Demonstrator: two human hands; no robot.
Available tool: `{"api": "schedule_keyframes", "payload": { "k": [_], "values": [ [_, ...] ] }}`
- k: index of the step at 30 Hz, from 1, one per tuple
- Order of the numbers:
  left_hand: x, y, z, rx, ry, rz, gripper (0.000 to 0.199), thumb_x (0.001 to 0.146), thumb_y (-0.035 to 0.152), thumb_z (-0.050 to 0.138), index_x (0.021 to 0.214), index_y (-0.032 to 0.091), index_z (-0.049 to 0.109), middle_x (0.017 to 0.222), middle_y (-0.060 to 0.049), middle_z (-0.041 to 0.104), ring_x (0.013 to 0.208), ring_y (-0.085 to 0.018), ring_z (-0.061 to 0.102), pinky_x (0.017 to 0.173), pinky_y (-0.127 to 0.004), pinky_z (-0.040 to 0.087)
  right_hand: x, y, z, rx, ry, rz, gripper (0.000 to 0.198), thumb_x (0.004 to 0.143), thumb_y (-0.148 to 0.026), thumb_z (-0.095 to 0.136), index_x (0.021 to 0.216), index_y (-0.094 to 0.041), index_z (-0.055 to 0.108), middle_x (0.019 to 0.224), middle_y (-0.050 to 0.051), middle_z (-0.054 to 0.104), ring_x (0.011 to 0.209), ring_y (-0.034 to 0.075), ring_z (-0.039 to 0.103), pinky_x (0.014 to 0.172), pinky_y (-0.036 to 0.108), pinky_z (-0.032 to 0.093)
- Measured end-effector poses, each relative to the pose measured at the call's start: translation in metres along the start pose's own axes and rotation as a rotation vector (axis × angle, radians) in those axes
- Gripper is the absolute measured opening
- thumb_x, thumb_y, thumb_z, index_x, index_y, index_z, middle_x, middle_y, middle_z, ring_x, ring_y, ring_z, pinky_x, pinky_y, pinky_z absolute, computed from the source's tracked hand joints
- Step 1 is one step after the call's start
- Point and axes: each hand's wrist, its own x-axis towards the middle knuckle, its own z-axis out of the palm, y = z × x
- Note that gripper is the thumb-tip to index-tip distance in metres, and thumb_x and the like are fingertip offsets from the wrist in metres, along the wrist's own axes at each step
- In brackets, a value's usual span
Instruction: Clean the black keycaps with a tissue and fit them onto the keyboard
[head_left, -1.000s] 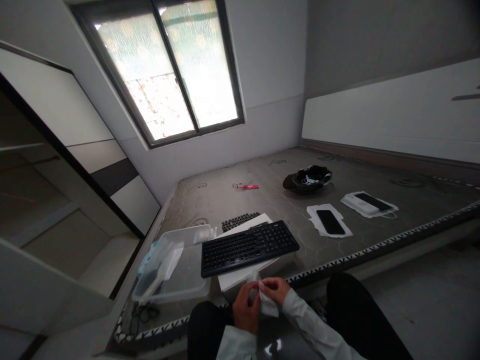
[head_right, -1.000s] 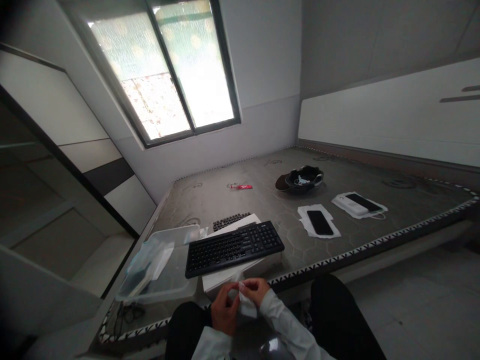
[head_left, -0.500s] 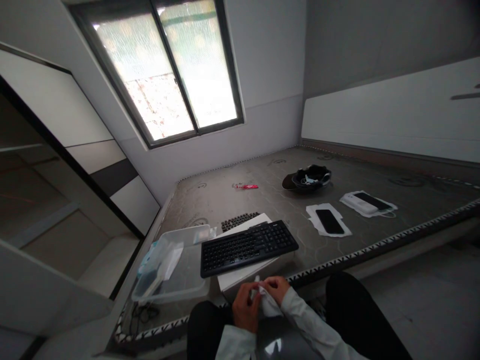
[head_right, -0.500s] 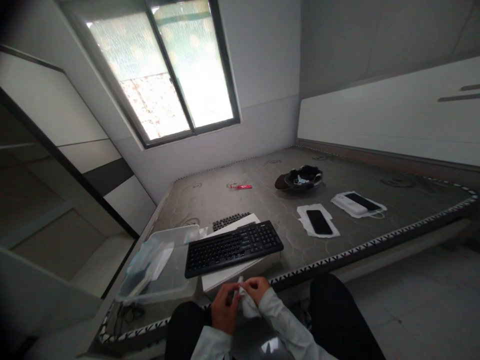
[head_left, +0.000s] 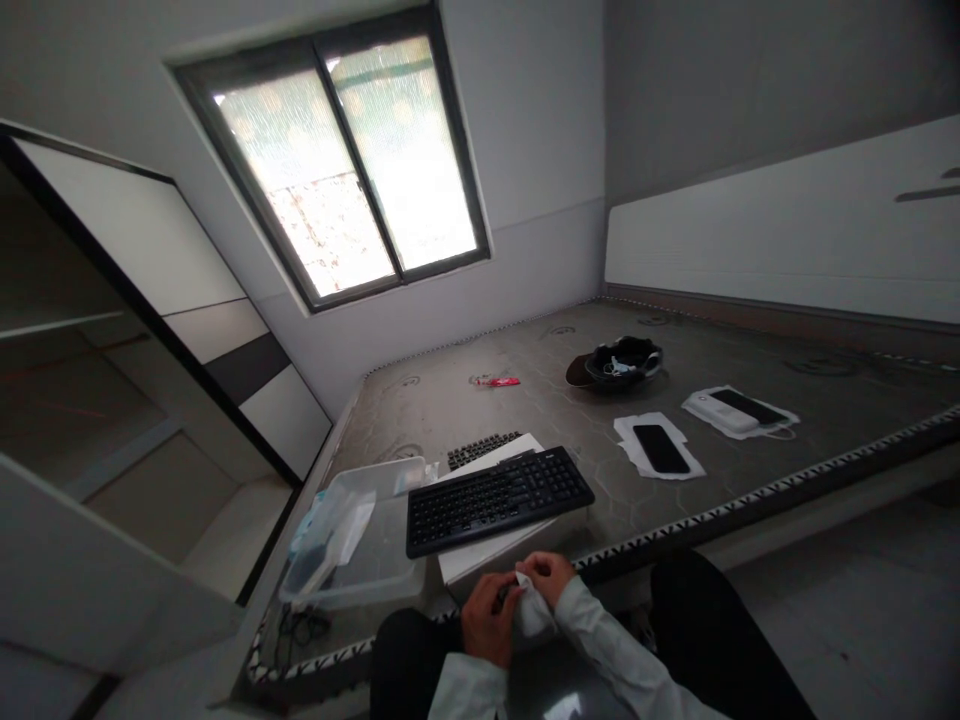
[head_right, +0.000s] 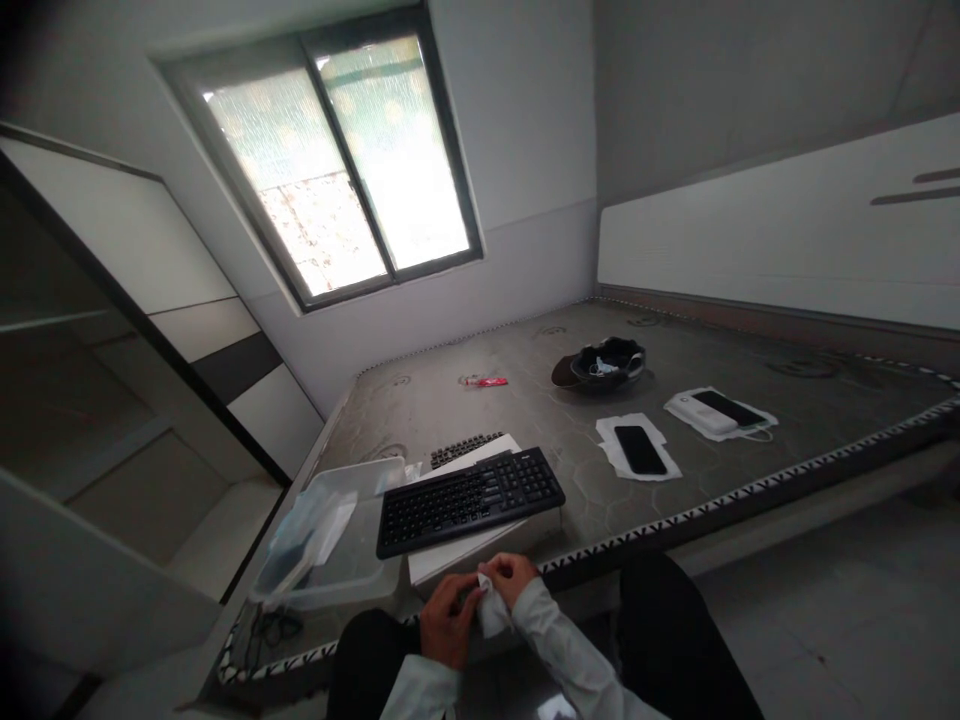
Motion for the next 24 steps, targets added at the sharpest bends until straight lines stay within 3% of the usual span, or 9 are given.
{"api": "schedule_keyframes", "payload": {
  "k": [7, 11, 14, 17, 21, 24],
  "values": [
    [-0.009, 0.014, -0.017, 0.023, 0.065, 0.067, 0.045, 0.085, 0.056, 0.045, 0.075, 0.021, 0.071, 0.072, -0.005, 0.07, 0.065, -0.018, 0.065, 0.061, -0.026, 0.053, -0.017, -0.013, 0.011, 0.148, -0.035, 0.046, 0.058, 0.047, -0.075, 0.063, 0.049, -0.017, 0.058, 0.05, 0.002, 0.059, 0.052, 0.015, 0.054, 0.055, 0.029, 0.044],
    [-0.023, 0.013, -0.026, 0.051, 0.075, 0.021, 0.044, 0.084, 0.056, 0.047, 0.08, 0.02, 0.072, 0.075, -0.006, 0.071, 0.061, -0.016, 0.064, 0.054, -0.023, 0.052, -0.026, -0.013, 0.019, 0.23, -0.05, 0.076, 0.059, 0.041, -0.075, 0.066, 0.05, -0.017, 0.059, 0.05, 0.002, 0.06, 0.051, 0.015, 0.054, 0.056, 0.029, 0.045],
    [-0.033, 0.007, -0.031, 0.067, 0.112, -0.01, 0.044, 0.082, 0.058, 0.048, 0.082, 0.021, 0.073, 0.077, -0.006, 0.071, 0.06, -0.016, 0.064, 0.05, -0.022, 0.051, -0.029, -0.009, 0.023, 0.236, -0.15, 0.073, 0.058, 0.038, -0.071, 0.07, 0.055, -0.016, 0.064, 0.055, 0.003, 0.064, 0.054, 0.016, 0.057, 0.058, 0.03, 0.046],
    [-0.039, 0.0, -0.034, 0.051, 0.159, 0.021, 0.04, 0.083, 0.054, 0.05, 0.079, 0.022, 0.073, 0.079, -0.006, 0.07, 0.069, -0.017, 0.066, 0.056, -0.022, 0.053, -0.032, -0.005, 0.024, 0.201, -0.261, 0.05, 0.056, 0.041, -0.067, 0.072, 0.061, -0.015, 0.07, 0.058, 0.004, 0.066, 0.055, 0.016, 0.058, 0.059, 0.03, 0.047],
    [-0.04, -0.009, -0.035, 0.054, 0.108, 0.073, 0.034, 0.085, 0.048, 0.05, 0.078, 0.025, 0.075, 0.077, -0.005, 0.069, 0.07, -0.015, 0.067, 0.065, -0.02, 0.055, -0.032, -0.005, 0.021, 0.142, -0.368, 0.06, 0.05, 0.046, -0.06, 0.073, 0.067, -0.015, 0.074, 0.056, 0.003, 0.066, 0.052, 0.015, 0.057, 0.055, 0.028, 0.045],
    [-0.039, -0.015, -0.031, 0.038, 0.046, 0.091, 0.034, 0.088, 0.046, 0.048, 0.082, 0.025, 0.075, 0.079, -0.005, 0.069, 0.072, -0.015, 0.068, 0.068, -0.02, 0.055, -0.028, -0.004, 0.016, 0.08, -0.356, 0.056, 0.043, 0.047, -0.054, 0.074, 0.067, -0.015, 0.075, 0.052, 0.002, 0.065, 0.049, 0.014, 0.054, 0.051, 0.026, 0.043]
  ]
}}
